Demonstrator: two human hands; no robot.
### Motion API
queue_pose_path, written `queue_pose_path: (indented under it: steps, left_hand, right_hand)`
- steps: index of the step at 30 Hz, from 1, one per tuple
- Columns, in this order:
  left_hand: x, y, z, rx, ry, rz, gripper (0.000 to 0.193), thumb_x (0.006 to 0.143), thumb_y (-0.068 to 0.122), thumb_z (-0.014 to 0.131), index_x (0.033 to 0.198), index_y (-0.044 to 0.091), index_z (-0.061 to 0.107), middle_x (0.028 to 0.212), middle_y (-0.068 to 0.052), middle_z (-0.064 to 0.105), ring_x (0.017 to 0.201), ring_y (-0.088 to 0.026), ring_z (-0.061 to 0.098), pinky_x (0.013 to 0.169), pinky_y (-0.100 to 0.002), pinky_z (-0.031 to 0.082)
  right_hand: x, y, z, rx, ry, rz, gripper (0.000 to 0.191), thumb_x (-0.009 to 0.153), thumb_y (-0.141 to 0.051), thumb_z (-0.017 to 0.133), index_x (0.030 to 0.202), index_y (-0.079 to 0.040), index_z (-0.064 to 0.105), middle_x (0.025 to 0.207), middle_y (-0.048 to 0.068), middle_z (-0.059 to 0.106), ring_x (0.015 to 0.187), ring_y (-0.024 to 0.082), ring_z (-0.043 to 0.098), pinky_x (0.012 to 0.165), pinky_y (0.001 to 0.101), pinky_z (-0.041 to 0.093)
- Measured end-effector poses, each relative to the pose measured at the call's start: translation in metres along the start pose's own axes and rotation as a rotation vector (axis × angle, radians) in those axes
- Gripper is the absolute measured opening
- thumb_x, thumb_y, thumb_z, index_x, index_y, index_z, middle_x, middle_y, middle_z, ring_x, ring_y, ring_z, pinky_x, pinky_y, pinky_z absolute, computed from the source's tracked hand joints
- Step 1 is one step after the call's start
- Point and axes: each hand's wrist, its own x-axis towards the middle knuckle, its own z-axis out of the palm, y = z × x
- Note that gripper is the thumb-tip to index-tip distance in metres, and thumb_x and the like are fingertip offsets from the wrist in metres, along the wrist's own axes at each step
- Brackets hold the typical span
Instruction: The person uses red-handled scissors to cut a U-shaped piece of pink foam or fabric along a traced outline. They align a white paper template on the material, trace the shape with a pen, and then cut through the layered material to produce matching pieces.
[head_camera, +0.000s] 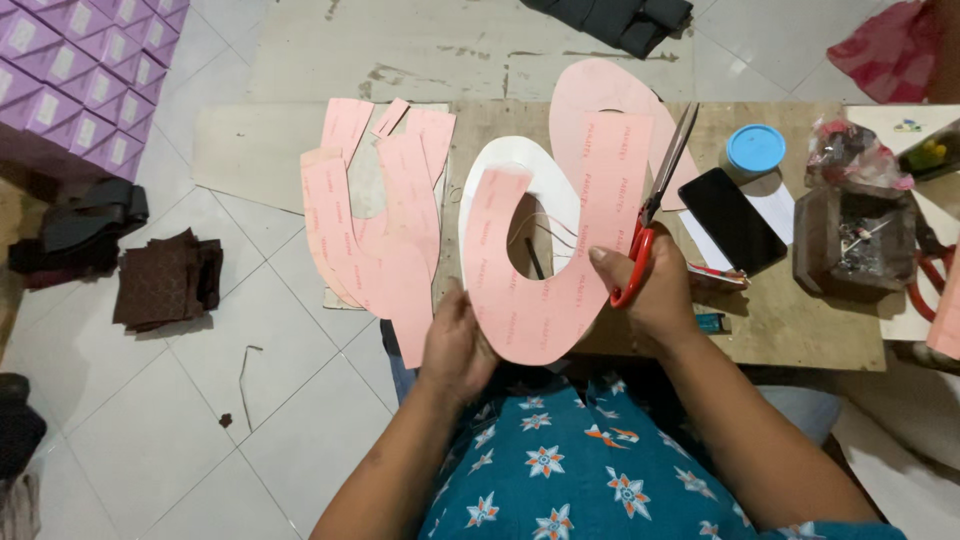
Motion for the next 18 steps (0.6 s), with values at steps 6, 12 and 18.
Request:
queue_pose_path:
  steps: [6, 12, 18]
  left_hand:
    - [-0.016, 0.002, 0.009, 0.467, -0.074, 0.188, 0.038, 0.097, 0.008, 0.056, 0.135, 0.004, 0.055, 0.124, -0.013, 0.068, 0.109, -0.022, 0.069, 0.094, -0.04, 0.057]
    - [-0.015, 0.004, 0.009, 0.435, -0.039, 0.246, 0.034, 0.096, 0.004, 0.059, 0.13, 0.001, 0.059, 0.12, -0.013, 0.071, 0.105, -0.022, 0.07, 0.09, -0.039, 0.058]
    - [-0.01, -0.004, 0.0, 0.495, -0.005, 0.244, 0.035, 0.095, 0.003, 0.06, 0.13, 0.001, 0.06, 0.117, -0.012, 0.072, 0.101, -0.018, 0.069, 0.09, -0.035, 0.057]
  right_hand:
    - [-0.001, -0.005, -0.001, -0.164, 0.064, 0.061, 0.015, 0.091, -0.01, 0.074, 0.101, -0.003, 0.065, 0.079, 0.002, 0.065, 0.062, 0.009, 0.055, 0.054, 0.0251, 0.045]
    - [-0.004, 0.015, -0.004, 0.06, -0.055, -0.037, 0.015, 0.093, -0.007, 0.072, 0.1, -0.002, 0.06, 0.082, 0.001, 0.065, 0.068, 0.009, 0.059, 0.062, 0.0244, 0.049]
    - [-0.008, 0.026, -0.007, -0.24, 0.044, 0.044, 0.03, 0.087, -0.005, 0.075, 0.11, -0.001, 0.057, 0.079, 0.003, 0.06, 0.064, 0.012, 0.053, 0.056, 0.0291, 0.044]
